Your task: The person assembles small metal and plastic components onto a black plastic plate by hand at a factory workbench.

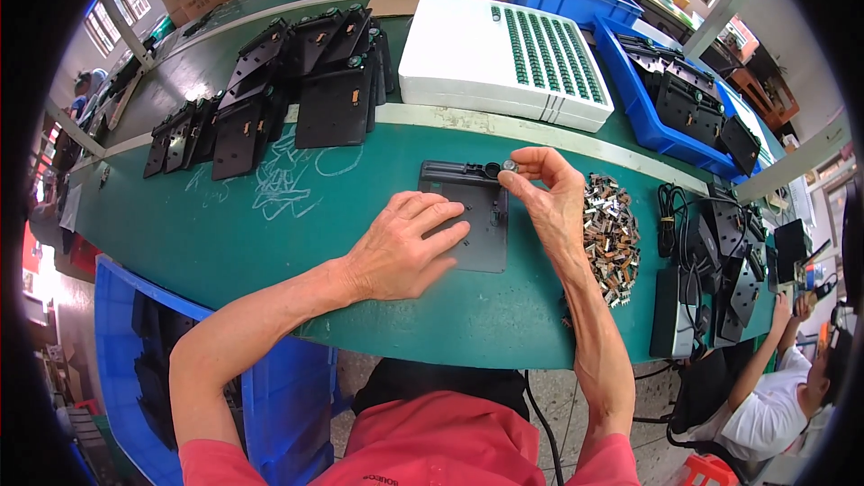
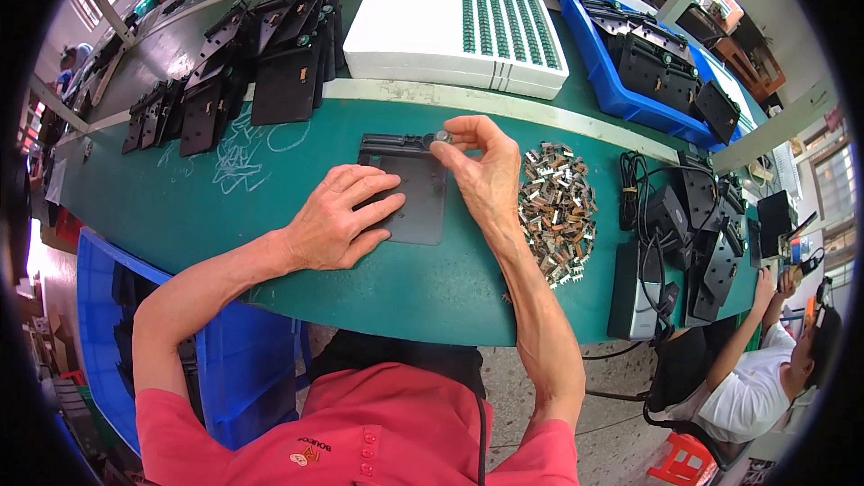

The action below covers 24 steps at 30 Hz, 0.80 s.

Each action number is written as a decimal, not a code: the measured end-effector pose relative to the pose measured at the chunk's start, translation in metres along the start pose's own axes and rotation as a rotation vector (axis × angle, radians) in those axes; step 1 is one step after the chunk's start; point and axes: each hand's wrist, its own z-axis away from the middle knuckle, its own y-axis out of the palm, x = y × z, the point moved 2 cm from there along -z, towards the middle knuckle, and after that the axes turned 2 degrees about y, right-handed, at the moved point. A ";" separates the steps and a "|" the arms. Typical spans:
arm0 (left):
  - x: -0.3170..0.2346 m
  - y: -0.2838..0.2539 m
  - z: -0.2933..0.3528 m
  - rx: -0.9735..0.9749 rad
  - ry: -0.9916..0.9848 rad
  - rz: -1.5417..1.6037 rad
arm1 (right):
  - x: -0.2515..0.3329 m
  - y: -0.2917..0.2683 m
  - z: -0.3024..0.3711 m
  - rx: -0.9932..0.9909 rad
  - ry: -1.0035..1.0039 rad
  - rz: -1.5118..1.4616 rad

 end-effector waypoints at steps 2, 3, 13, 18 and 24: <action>0.000 -0.001 0.000 -0.004 0.001 -0.002 | 0.001 0.002 0.000 -0.042 -0.049 0.046; 0.000 0.000 0.001 -0.004 0.001 0.000 | 0.000 0.005 0.000 -0.050 -0.032 0.069; -0.001 0.000 -0.001 -0.066 0.009 0.001 | -0.013 0.017 -0.002 -0.190 -0.063 0.249; -0.001 0.000 -0.001 -0.063 0.007 0.003 | -0.013 0.017 -0.002 -0.185 -0.012 0.280; 0.000 0.000 -0.001 -0.061 0.004 0.004 | -0.009 0.012 -0.003 -0.169 -0.012 0.224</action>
